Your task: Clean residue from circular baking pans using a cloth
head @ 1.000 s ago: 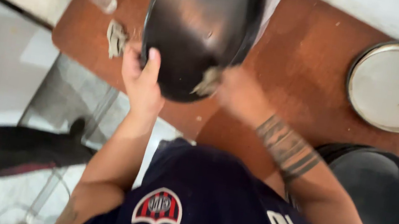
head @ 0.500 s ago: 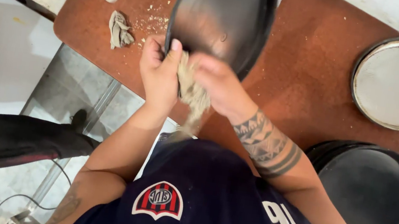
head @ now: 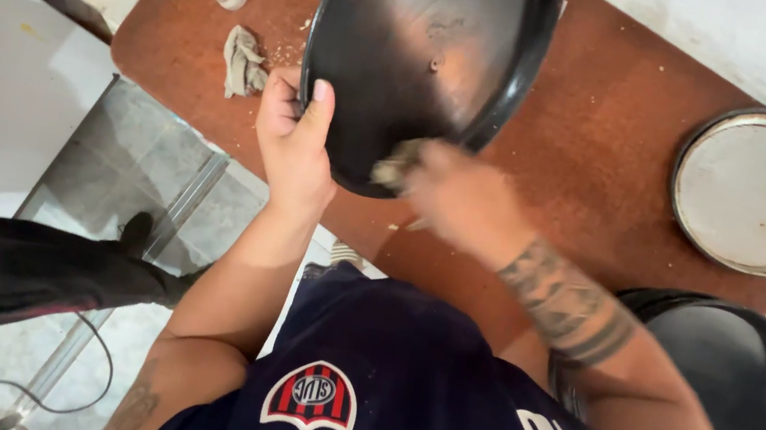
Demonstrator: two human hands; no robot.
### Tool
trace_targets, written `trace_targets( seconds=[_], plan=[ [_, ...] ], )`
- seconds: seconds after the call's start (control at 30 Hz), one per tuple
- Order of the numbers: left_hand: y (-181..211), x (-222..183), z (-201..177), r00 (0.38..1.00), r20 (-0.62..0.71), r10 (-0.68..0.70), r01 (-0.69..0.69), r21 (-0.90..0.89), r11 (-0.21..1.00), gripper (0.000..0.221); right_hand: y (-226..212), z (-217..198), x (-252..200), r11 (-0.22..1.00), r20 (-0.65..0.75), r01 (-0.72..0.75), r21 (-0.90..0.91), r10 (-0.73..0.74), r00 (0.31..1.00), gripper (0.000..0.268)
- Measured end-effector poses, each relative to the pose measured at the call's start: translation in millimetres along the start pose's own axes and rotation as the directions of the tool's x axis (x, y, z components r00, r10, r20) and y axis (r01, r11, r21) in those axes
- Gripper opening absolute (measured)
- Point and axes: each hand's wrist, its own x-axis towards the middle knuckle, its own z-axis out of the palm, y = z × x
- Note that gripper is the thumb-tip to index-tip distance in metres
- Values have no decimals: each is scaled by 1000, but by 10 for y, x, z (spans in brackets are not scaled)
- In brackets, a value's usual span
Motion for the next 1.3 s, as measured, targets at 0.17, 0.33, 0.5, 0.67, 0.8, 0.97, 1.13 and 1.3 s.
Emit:
trace_targets(
  seconds=[0.17,0.33,0.5,0.67,0.8,0.97,1.13,1.3],
  plan=[
    [29,-14,-189,999,-24,-49,48,-47,998,11,1165,-95,-424,649,39,-711,-269,745,666,25],
    [79,-33,-186,991,71,-114,108,85,991,20,1000,-177,365,778,-485,-613,137,593,643,12],
    [-16,-16,-175,977,174,-125,100,144,984,16,343,-99,1223,874,-617,-462,149,448,648,28],
    [-187,248,-449,957,71,-282,284,-18,959,37,261,69,1459,850,-277,-283,-445,170,946,9],
    [-110,412,-602,948,48,-313,315,-32,949,34,654,177,991,739,-385,-559,-376,424,820,9],
    [-284,485,-639,945,175,-275,274,36,961,41,-395,696,305,594,383,-755,-279,789,480,32],
    [-872,553,-708,897,265,-354,345,82,935,44,-821,499,13,145,149,-457,877,824,547,9],
    [-366,501,-194,791,395,-467,502,18,865,57,-963,-19,-1009,110,-104,-404,908,994,36,16]
  ],
)
